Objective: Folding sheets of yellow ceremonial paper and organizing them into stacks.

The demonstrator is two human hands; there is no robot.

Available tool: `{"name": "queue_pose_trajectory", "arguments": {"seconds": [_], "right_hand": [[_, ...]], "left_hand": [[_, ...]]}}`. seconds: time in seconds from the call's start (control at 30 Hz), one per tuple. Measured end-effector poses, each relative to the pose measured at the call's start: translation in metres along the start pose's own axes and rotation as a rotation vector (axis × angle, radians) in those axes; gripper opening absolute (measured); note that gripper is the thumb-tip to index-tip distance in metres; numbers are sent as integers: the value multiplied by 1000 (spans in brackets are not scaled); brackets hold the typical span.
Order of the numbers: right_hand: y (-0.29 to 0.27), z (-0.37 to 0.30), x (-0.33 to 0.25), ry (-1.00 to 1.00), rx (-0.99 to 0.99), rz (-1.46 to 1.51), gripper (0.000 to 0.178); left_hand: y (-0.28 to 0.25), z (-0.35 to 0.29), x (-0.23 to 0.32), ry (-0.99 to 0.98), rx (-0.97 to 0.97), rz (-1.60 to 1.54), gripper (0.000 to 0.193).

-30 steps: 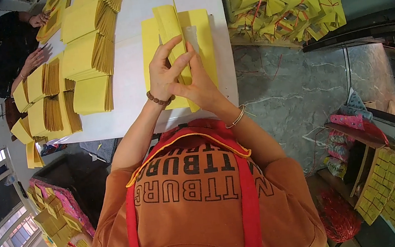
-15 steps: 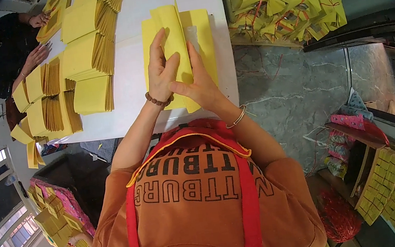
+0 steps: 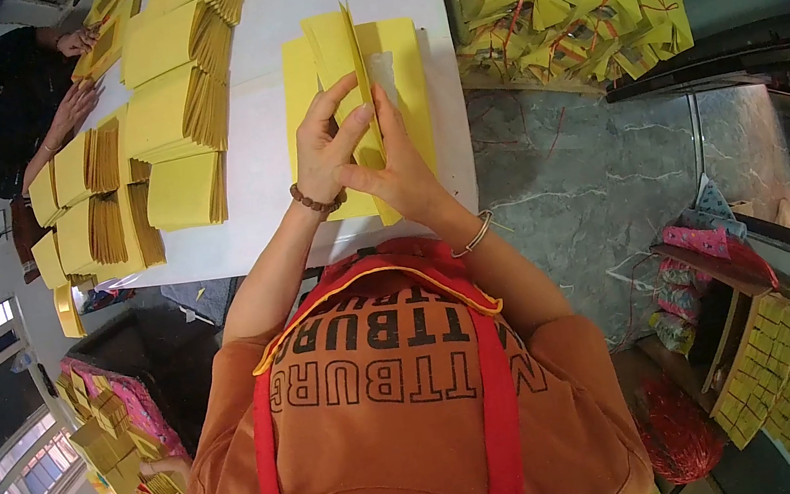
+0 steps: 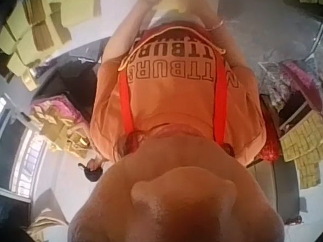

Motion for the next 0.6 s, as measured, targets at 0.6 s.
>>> {"name": "queue_pose_trajectory", "arguments": {"seconds": [0.6], "right_hand": [[0, 1, 3, 36, -16, 128, 108]], "left_hand": [[-4, -4, 0, -126, 69, 19, 14]]}}
Point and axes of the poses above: each hand's wrist, its own z-axis towards the middle knuckle, its own y-axis out of the palm, x = y × z, the point moved 6 cm from there along z, towards the middle knuckle, and after that the axes turned 9 degrees about x, right-handed, at the moved point
